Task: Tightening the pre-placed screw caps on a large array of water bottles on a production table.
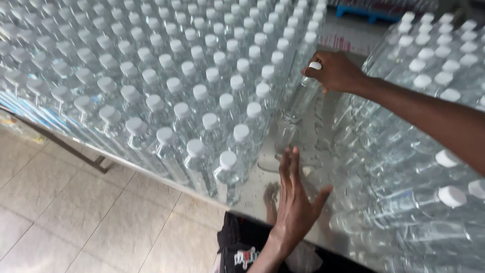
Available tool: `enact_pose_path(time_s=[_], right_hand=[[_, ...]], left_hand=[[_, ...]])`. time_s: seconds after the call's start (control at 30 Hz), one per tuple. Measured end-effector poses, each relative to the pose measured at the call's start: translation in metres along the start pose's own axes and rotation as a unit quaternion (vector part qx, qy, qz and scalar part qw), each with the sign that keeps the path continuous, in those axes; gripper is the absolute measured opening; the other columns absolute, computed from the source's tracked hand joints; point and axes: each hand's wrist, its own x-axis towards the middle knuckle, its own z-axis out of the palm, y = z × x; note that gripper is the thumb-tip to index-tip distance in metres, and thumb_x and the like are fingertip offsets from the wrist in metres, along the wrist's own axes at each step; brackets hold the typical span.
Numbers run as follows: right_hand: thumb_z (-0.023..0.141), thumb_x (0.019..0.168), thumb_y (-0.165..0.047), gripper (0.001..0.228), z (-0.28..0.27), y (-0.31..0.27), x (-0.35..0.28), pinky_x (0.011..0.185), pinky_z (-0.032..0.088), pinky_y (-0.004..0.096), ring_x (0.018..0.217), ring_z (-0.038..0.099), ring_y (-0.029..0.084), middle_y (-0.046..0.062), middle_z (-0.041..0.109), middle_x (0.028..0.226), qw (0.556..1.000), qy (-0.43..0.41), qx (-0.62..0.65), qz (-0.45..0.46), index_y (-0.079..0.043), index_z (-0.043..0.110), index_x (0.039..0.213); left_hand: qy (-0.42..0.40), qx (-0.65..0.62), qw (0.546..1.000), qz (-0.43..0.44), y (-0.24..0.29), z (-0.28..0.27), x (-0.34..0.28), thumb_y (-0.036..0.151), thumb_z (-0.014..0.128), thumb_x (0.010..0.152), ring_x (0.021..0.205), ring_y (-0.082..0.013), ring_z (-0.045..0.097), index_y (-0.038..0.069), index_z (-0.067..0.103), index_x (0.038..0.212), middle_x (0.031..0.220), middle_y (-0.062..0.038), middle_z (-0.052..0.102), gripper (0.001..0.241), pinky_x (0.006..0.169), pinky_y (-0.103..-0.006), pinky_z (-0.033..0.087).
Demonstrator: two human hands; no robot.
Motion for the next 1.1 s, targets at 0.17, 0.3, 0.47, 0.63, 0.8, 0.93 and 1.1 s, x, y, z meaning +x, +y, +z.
enact_pose_path(time_s=[0.17,0.3,0.47,0.63,0.8,0.93,1.1], right_hand=[[0.067,0.114,-0.046,0.045,0.014,0.023,0.063,0.061,0.049,0.045,0.063,0.078,0.031,0.021,0.077,0.08,0.999,0.041,0.001,-0.006,-0.003,0.062,0.128],[0.07,0.116,-0.044,0.05,0.034,0.04,0.088,0.073,0.054,0.052,0.065,0.075,0.034,0.019,0.075,0.071,0.992,0.106,-0.036,-0.056,0.001,0.066,0.136],[0.066,0.11,-0.051,0.063,0.001,0.008,0.049,0.072,0.049,0.051,0.089,0.072,0.036,0.018,0.073,0.107,1.0,0.018,-0.021,-0.014,-0.008,0.043,0.151],[0.061,0.108,-0.048,0.078,-0.055,-0.007,-0.027,0.081,0.053,0.056,0.109,0.071,0.047,0.026,0.072,0.13,0.983,-0.088,-0.159,-0.002,-0.008,0.035,0.169],[0.05,0.107,-0.059,0.052,-0.1,-0.003,-0.126,0.091,0.059,0.046,0.111,0.077,0.028,0.006,0.08,0.126,0.924,-0.212,-0.315,0.051,-0.023,0.069,0.139],[0.05,0.109,-0.048,0.041,-0.123,-0.02,-0.215,0.089,0.064,0.034,0.1,0.086,0.017,-0.004,0.087,0.125,0.906,-0.286,-0.265,0.164,-0.028,0.078,0.131],[0.059,0.104,-0.07,0.058,-0.109,-0.017,-0.284,0.105,0.058,0.038,0.126,0.073,0.016,-0.005,0.067,0.145,0.856,-0.362,-0.309,0.201,-0.042,0.048,0.152]], left_hand=[[-0.029,-0.011,0.998,-0.047,0.001,-0.008,0.004,0.042,0.068,0.106,0.167,-0.0533,0.018,0.02,0.001,0.173,0.18,-0.023,0.003,0.097,0.112,-0.0706,0.047],[-0.031,-0.017,0.998,-0.048,-0.002,-0.014,0.004,0.04,0.066,0.107,0.167,-0.0511,0.022,0.019,0.002,0.173,0.18,-0.02,-0.002,0.094,0.112,-0.0676,0.051],[-0.052,-0.025,0.996,-0.061,0.002,-0.017,0.004,0.043,0.062,0.107,0.167,-0.0514,0.023,0.02,0.005,0.173,0.181,-0.02,-0.002,0.091,0.107,-0.0661,0.054],[-0.075,-0.019,0.995,-0.061,0.004,-0.013,0.002,0.033,0.072,0.104,0.169,-0.0537,0.009,0.022,0.005,0.173,0.181,-0.021,-0.002,0.097,0.105,-0.0751,0.052],[-0.099,0.028,0.992,-0.073,0.01,-0.009,0.001,0.047,0.066,0.102,0.154,-0.041,0.052,0.02,0.011,0.172,0.18,-0.014,0.011,0.093,0.076,-0.0574,0.069],[-0.139,-0.058,0.986,-0.069,0.019,-0.003,-0.006,0.041,0.068,0.103,0.15,-0.0315,0.053,0.024,0.014,0.172,0.179,-0.013,0.013,0.089,0.107,-0.0566,0.057],[-0.171,-0.089,0.981,-0.013,0.029,0.013,-0.013,0.043,0.07,0.103,0.143,-0.0319,0.06,0.018,0.026,0.168,0.173,-0.014,0.026,0.083,0.111,-0.0509,0.058]])
